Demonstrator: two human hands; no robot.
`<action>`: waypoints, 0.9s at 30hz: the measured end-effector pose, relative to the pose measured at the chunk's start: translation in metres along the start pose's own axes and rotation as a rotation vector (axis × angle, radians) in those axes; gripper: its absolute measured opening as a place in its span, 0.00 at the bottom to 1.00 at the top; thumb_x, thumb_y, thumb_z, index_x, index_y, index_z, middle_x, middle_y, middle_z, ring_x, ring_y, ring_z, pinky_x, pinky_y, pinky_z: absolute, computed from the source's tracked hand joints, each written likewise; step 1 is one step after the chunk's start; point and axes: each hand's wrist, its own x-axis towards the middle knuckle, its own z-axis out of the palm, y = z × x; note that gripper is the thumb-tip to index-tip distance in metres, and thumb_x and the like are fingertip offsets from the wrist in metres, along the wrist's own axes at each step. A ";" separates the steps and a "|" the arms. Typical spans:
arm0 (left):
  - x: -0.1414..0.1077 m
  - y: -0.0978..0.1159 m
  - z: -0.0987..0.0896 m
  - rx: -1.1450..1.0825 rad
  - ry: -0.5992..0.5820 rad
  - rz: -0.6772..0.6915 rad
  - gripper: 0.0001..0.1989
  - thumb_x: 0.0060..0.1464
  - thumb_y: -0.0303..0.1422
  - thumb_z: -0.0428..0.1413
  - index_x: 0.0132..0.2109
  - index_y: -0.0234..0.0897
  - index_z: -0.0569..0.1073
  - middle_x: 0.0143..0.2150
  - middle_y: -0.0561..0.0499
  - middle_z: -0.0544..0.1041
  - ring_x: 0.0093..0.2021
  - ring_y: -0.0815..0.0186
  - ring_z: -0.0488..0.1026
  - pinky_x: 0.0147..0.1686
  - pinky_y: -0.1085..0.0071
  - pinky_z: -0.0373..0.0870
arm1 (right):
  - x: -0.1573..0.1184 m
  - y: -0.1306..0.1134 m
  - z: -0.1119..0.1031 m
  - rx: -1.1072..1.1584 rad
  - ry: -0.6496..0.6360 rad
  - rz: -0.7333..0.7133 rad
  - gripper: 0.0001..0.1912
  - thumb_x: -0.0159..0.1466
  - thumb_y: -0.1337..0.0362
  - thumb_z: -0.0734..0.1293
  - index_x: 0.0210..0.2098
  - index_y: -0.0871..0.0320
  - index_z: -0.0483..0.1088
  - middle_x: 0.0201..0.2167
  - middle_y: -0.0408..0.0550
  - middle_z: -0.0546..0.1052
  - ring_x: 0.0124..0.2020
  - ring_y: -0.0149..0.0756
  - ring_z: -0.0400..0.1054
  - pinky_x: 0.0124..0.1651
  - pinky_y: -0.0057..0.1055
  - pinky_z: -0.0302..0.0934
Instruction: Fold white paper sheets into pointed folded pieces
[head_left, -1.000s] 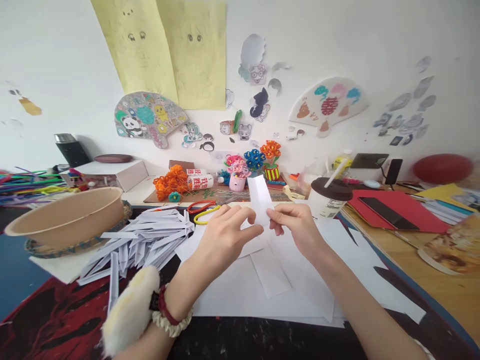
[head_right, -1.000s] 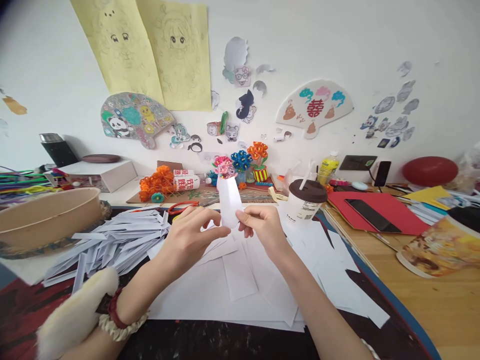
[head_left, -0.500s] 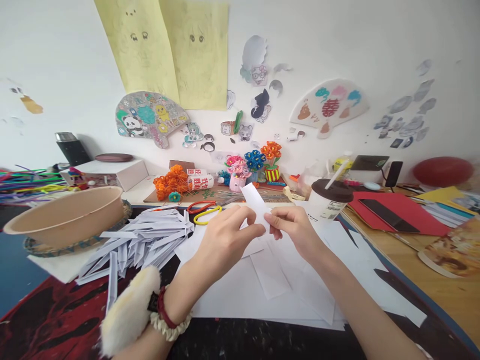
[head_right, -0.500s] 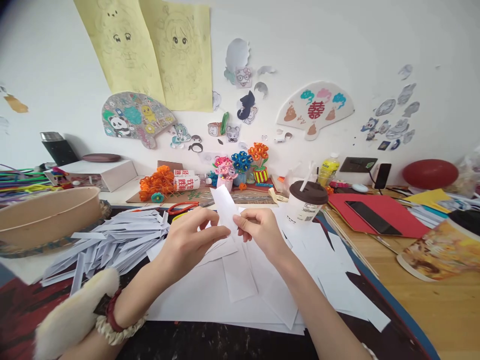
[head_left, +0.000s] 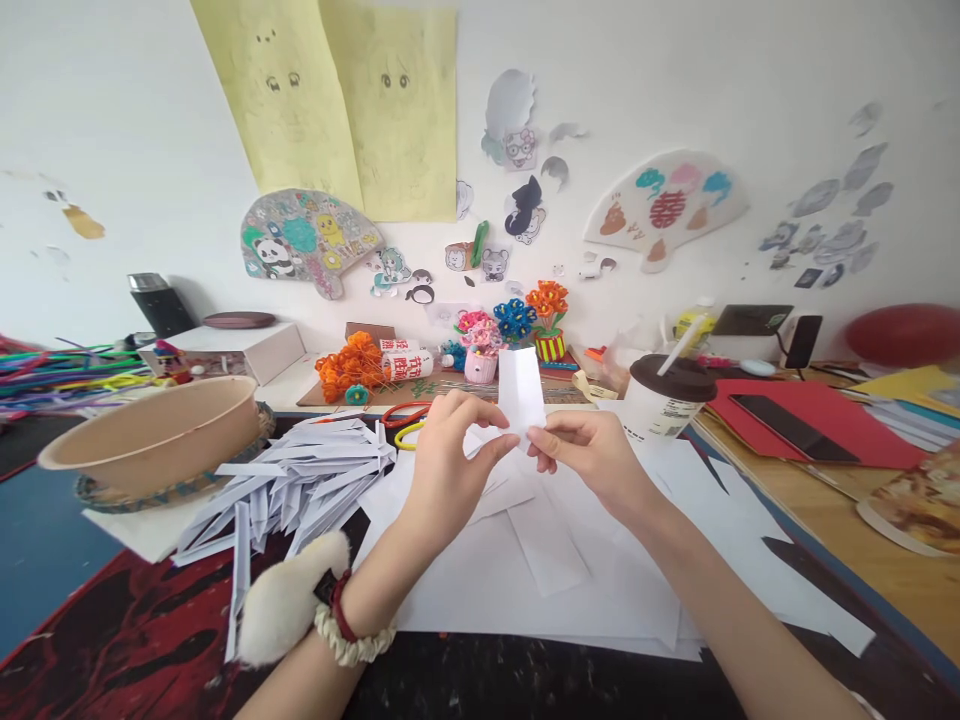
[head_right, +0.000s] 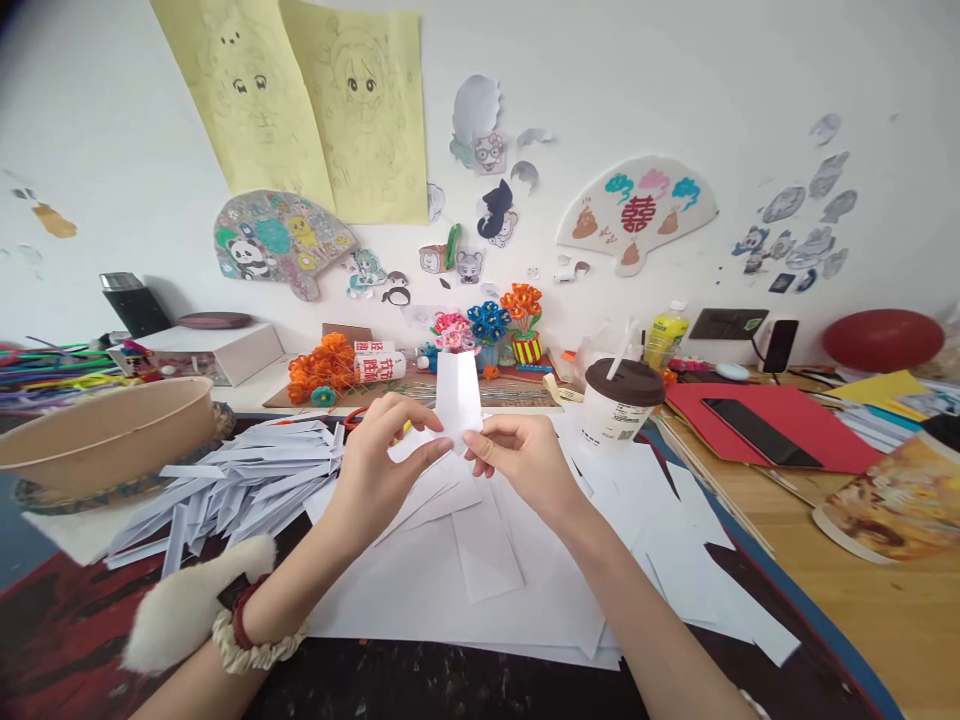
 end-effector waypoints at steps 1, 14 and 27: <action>-0.001 0.000 0.002 -0.048 -0.001 -0.078 0.05 0.53 0.30 0.61 0.35 0.38 0.70 0.35 0.52 0.72 0.35 0.65 0.66 0.36 0.69 0.62 | 0.000 0.000 0.000 0.008 0.001 -0.001 0.15 0.56 0.52 0.72 0.24 0.58 0.76 0.20 0.45 0.74 0.22 0.33 0.67 0.27 0.32 0.63; -0.004 -0.005 0.012 -0.621 -0.120 -0.540 0.15 0.48 0.42 0.62 0.27 0.35 0.72 0.24 0.53 0.74 0.22 0.73 0.62 0.20 0.76 0.53 | -0.001 -0.001 0.005 0.081 -0.068 0.020 0.11 0.57 0.56 0.72 0.29 0.58 0.78 0.25 0.46 0.77 0.25 0.33 0.71 0.29 0.31 0.66; -0.004 -0.005 0.013 -0.637 -0.129 -0.598 0.19 0.46 0.45 0.62 0.24 0.34 0.71 0.22 0.53 0.72 0.20 0.74 0.60 0.20 0.76 0.52 | -0.001 0.000 0.006 0.142 -0.084 0.094 0.10 0.57 0.58 0.73 0.29 0.60 0.77 0.25 0.46 0.77 0.24 0.31 0.70 0.28 0.29 0.65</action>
